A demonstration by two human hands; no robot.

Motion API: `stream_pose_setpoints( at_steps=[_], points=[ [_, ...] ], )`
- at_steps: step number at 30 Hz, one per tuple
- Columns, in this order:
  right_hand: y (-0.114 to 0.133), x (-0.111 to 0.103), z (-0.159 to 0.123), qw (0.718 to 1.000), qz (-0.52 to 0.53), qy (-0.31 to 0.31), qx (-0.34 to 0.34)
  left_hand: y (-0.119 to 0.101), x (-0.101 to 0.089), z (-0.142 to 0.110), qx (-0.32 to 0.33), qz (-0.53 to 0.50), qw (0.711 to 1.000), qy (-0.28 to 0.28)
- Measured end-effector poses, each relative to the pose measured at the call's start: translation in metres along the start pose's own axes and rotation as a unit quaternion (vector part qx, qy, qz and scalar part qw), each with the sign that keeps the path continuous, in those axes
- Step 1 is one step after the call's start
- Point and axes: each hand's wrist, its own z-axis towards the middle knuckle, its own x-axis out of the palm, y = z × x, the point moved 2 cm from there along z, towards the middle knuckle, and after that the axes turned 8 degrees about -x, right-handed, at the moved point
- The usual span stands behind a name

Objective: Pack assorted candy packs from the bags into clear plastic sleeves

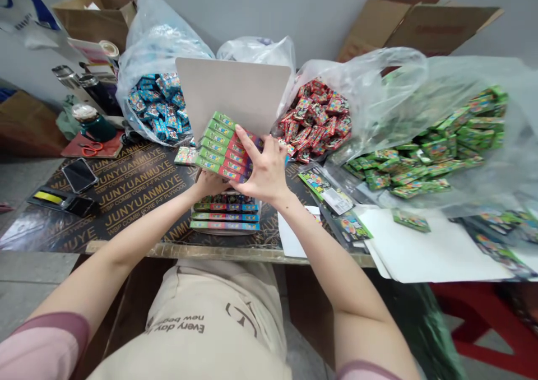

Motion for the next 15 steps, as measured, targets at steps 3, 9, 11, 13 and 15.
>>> stream_pose_setpoints(
  at_steps=[3, 9, 11, 13, 15],
  points=[
    [-0.002, 0.001, -0.001, 1.0, -0.009, 0.01, -0.007, -0.003, -0.01, -0.001, 0.008, 0.002, 1.0, -0.013],
    [-0.002, 0.01, 0.001, 1.0, 0.0, 0.004, -0.021, -0.01, -0.028, -0.034, 0.035, -0.028, 0.999, 0.011],
    [0.0, 0.015, 0.002, 0.999, 0.0, 0.012, -0.033, -0.012, -0.029, -0.054, 0.049, -0.033, 0.998, 0.037],
    [0.003, 0.021, 0.001, 0.998, -0.004, 0.028, -0.051, -0.014, -0.032, -0.073, 0.078, -0.034, 0.996, 0.039],
    [0.007, 0.027, -0.001, 0.996, -0.011, 0.054, -0.071, -0.012, -0.04, -0.09, 0.11, -0.029, 0.993, 0.02]
  ],
)
